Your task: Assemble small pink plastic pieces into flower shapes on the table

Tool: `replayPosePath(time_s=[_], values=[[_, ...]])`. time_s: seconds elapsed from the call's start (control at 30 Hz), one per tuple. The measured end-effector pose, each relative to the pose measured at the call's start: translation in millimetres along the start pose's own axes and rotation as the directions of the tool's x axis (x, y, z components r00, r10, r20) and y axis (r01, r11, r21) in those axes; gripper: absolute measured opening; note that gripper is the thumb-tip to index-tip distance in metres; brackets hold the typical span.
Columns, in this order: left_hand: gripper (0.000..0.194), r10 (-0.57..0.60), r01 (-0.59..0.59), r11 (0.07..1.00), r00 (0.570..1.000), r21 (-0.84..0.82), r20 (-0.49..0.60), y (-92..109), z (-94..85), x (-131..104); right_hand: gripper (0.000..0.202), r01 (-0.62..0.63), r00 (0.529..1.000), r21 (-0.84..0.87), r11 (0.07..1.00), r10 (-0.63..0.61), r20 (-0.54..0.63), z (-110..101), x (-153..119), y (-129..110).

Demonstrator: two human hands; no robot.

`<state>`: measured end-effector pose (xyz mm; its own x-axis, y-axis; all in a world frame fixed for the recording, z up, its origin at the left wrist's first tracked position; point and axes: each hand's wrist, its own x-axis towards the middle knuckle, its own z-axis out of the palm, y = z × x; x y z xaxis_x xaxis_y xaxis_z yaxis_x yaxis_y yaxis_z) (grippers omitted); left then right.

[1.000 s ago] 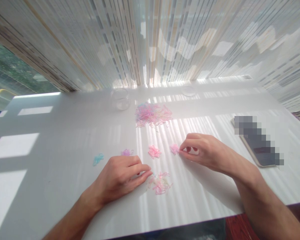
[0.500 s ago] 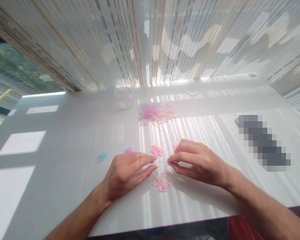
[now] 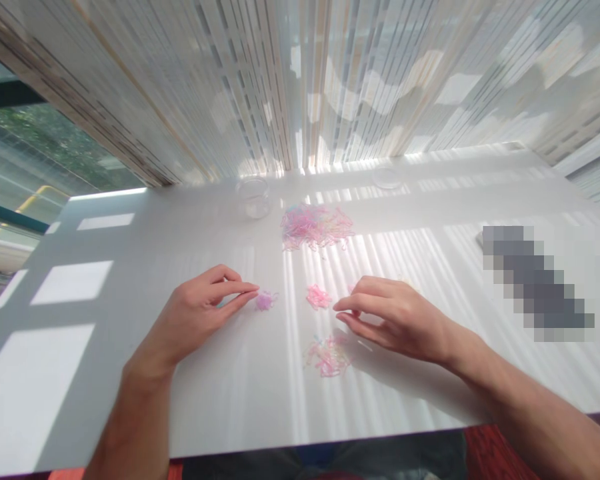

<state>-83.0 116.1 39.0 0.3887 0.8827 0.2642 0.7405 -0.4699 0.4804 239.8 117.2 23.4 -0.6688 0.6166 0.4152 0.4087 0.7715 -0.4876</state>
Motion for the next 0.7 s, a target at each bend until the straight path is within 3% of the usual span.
replayPosePath(time_s=[0.1,0.27,0.37,0.47,0.7], values=[[0.02,-0.047,0.047,0.999,0.998,-0.004,0.03,-6,-6.1,-1,0.014,0.005,1.0,0.002,1.0,-0.005,0.012,0,0,1],[0.024,-0.133,0.13,0.991,0.974,0.029,0.183,-4,-0.9,-1,0.014,-0.016,1.0,0.015,1.0,0.016,0.012,0,1,4],[0.025,-0.161,0.158,0.987,0.964,0.035,0.213,-3,1.1,-1,0.014,-0.023,1.0,0.017,1.0,0.023,0.007,0,1,5],[0.024,-0.159,0.157,0.987,0.972,0.029,0.173,-4,2.1,-2,0.014,-0.03,1.0,0.017,0.999,0.03,0.005,0,0,4],[0.024,-0.082,0.086,0.993,0.995,0.081,-0.058,-4,4.6,4,0.014,-0.029,0.996,0.067,0.997,0.034,-0.083,2,7,7]])
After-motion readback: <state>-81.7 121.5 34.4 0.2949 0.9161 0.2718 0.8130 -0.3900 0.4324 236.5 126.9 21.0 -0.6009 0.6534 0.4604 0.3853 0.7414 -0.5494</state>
